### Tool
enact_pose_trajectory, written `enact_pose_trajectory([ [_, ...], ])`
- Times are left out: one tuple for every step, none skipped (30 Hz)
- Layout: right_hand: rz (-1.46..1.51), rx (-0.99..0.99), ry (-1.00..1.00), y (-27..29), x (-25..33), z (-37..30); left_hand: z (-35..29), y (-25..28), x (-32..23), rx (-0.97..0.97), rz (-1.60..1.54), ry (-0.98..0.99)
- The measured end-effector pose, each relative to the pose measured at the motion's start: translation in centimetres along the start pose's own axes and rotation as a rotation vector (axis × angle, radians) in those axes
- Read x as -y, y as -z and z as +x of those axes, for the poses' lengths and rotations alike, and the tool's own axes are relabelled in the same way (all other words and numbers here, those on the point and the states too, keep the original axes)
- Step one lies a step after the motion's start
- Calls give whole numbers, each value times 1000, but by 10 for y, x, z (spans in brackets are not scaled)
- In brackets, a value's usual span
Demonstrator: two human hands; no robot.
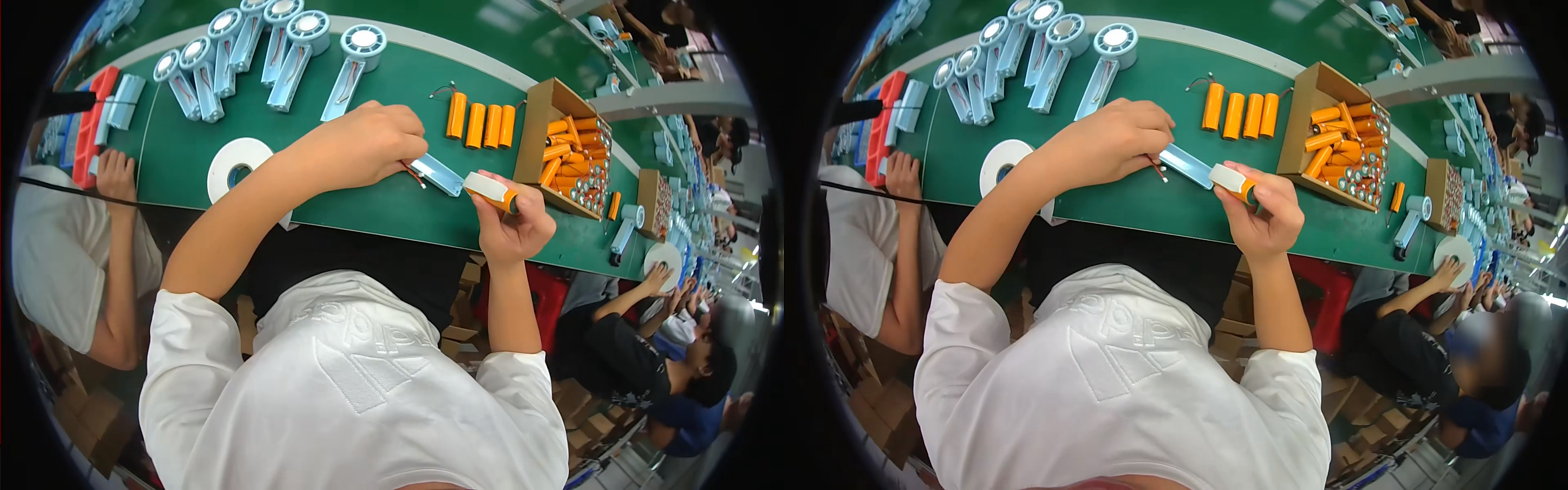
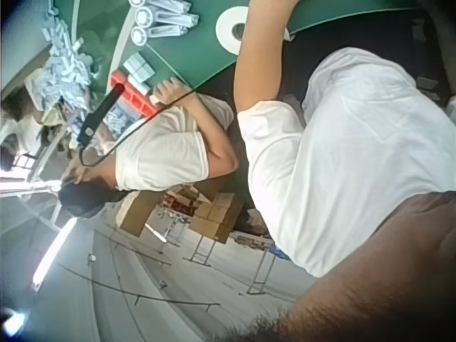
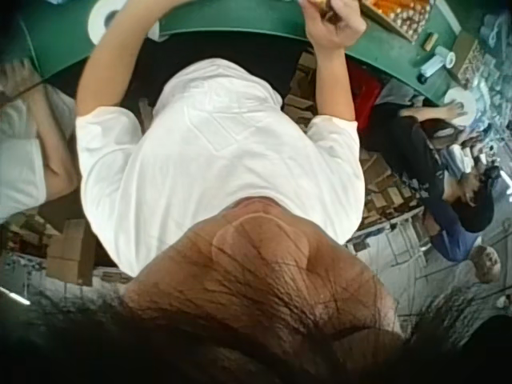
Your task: Assembling handheld fans by inserting internal components and applying tape on a factory production line.
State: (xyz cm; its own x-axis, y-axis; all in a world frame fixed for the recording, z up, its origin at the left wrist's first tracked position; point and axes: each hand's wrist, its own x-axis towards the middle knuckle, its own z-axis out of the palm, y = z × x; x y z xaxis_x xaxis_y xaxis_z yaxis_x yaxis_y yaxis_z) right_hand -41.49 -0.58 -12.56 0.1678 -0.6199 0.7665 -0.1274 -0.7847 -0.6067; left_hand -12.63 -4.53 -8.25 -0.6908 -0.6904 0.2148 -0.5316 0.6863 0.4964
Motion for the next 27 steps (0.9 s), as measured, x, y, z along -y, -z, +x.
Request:
enact_pose_trajectory([
  [-27, 37, 22, 0, -4, 0, 2, -1, -2, 2, 34, 3],
  [-54, 74, 45, 1, -7, 1, 4, -2, -4, 4, 69, 6],
  [-79, 111, 70, 2, -10, 2, 5, -2, -5, 7, 103, 10],
  [-74, 126, 66, 2, -13, 2, 6, -1, -5, -1, 95, 21],
  [-92, 171, 67, 3, -15, 2, 6, 0, -6, 22, 98, 32],
  [-110, 215, 68, 4, -16, 2, 7, 2, -6, 46, 101, 42],
  [-128, 258, 70, 5, -16, 1, 8, 4, -7, 70, 105, 51],
  [-147, 300, 72, 5, -16, 2, 8, 4, -6, 94, 109, 58],
  [-143, 307, 73, 4, -13, 4, 7, 4, -5, 90, 106, 64],
  [-216, 343, 48, 2, -8, 9, 6, 2, -4, 67, 99, 49],
  [-287, 380, 26, 0, -2, 15, 5, -1, -2, 42, 94, 36],
  [-359, 417, 5, -2, 4, 22, 3, -4, -1, 16, 89, 22],
  [-431, 453, -15, -5, 8, 29, 2, -6, 1, -11, 85, 8],
  [-430, 459, -12, -7, 14, 36, 0, -8, 1, -16, 84, 12],
  [-524, 545, -21, -11, 20, 44, -2, -10, 3, -59, 48, 0],
  [-621, 632, -30, -16, 28, 53, -5, -12, 5, -103, 9, -14],
  [-718, 719, -38, -21, 34, 60, -7, -13, 6, -147, -29, -28],
  [-814, 806, -45, -25, 39, 65, -9, -14, 7, -192, -66, -40],
  [-813, 811, -41, -28, 42, 68, -11, -14, 8, -197, -67, -36],
  [-860, 858, -27, -32, 44, 71, -11, -15, 8, -197, -75, -26],
  [-906, 905, -12, -35, 45, 73, -11, -15, 7, -198, -84, -15],
  [-952, 951, 3, -38, 45, 75, -10, -16, 7, -197, -92, -5],
  [-997, 998, 17, -41, 44, 76, -11, -16, 7, -196, -101, 6],
  [-995, 1003, 19, -43, 43, 77, -11, -16, 7, -199, -104, 10],
  [-990, 1025, 38, -43, 42, 77, -11, -15, 8, -189, -103, 13],
  [-986, 1046, 57, -43, 40, 78, -11, -13, 9, -179, -103, 14],
  [-983, 1066, 75, -43, 39, 79, -11, -12, 9, -168, -102, 14],
])
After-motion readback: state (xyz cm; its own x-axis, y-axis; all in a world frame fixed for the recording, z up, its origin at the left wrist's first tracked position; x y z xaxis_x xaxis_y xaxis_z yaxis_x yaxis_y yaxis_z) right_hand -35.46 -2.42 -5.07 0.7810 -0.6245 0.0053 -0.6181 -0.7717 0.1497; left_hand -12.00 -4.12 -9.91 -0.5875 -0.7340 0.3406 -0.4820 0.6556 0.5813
